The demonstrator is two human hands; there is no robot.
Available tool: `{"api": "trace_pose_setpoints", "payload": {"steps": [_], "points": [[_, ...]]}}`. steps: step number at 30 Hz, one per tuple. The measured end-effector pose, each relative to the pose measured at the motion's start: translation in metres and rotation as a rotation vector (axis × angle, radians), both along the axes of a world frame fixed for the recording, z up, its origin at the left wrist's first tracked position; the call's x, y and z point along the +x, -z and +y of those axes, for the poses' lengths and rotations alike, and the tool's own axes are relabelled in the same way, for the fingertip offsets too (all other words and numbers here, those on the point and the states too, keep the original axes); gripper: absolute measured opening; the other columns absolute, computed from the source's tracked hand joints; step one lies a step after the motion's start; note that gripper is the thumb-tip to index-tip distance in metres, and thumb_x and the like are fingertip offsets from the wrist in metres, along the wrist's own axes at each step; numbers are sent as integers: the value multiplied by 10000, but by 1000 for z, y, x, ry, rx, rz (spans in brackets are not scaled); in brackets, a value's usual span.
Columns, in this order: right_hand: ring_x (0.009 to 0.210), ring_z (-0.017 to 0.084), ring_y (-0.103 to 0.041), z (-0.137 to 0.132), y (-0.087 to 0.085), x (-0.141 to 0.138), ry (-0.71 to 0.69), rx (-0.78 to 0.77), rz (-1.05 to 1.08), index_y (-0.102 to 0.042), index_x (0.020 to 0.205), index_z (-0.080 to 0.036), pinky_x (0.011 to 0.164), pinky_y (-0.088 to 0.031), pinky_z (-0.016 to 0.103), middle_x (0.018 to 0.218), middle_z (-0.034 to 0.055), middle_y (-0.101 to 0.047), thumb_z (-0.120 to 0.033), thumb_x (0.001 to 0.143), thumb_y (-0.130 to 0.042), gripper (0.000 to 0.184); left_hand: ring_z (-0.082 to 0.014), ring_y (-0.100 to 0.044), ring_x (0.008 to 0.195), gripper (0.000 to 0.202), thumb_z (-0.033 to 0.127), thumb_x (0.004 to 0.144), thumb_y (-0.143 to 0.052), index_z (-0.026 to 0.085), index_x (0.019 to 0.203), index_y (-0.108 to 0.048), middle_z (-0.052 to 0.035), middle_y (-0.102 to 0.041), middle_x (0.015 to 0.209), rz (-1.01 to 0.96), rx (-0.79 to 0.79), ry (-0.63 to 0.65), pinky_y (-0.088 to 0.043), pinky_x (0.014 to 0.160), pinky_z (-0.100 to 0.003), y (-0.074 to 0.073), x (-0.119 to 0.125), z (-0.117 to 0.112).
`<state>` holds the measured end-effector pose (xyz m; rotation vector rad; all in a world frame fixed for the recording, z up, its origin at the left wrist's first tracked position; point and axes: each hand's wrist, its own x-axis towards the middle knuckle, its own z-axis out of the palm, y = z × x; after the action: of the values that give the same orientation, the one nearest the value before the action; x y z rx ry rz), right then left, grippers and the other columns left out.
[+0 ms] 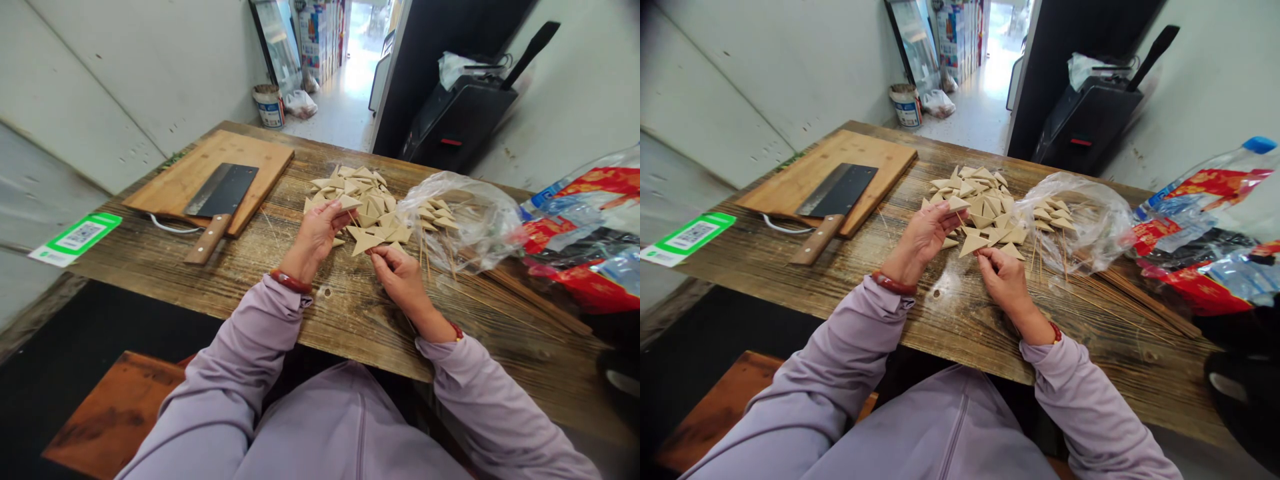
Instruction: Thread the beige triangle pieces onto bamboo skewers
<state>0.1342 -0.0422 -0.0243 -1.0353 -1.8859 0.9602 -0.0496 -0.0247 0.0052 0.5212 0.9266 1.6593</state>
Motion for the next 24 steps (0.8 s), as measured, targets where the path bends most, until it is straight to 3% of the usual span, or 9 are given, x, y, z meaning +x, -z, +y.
{"api": "trace_pose_setpoints", "payload": {"steps": [5, 14, 24], "points": [[668, 179, -647, 0, 1, -2, 23, 23, 5, -735, 888, -203, 636, -475, 295, 777, 48, -739, -359, 882, -540, 250, -177, -737, 898, 55, 166, 843, -662, 143, 886, -637, -82, -766, 925, 31, -48, -12, -527, 977, -351, 1, 2, -1], [704, 190, -676, 0, 4, -5, 60, 86, 6, -732, 884, -196, 671, -495, 302, 822, 56, -757, -335, 887, -530, 245, -139, -727, 762, 51, 95, 836, -614, 132, 871, -617, -41, -750, 834, 3, -56, -27, -535, 904, -308, 2, 7, 1], [690, 195, -662, 4, 7, -8, 95, 150, -9, -737, 871, -214, 678, -502, 312, 797, 51, -746, -331, 892, -538, 232, -133, -725, 734, 52, 75, 803, -638, 125, 810, -633, -29, -741, 772, 27, -28, -23, -532, 852, -282, 1, 10, -1]]}}
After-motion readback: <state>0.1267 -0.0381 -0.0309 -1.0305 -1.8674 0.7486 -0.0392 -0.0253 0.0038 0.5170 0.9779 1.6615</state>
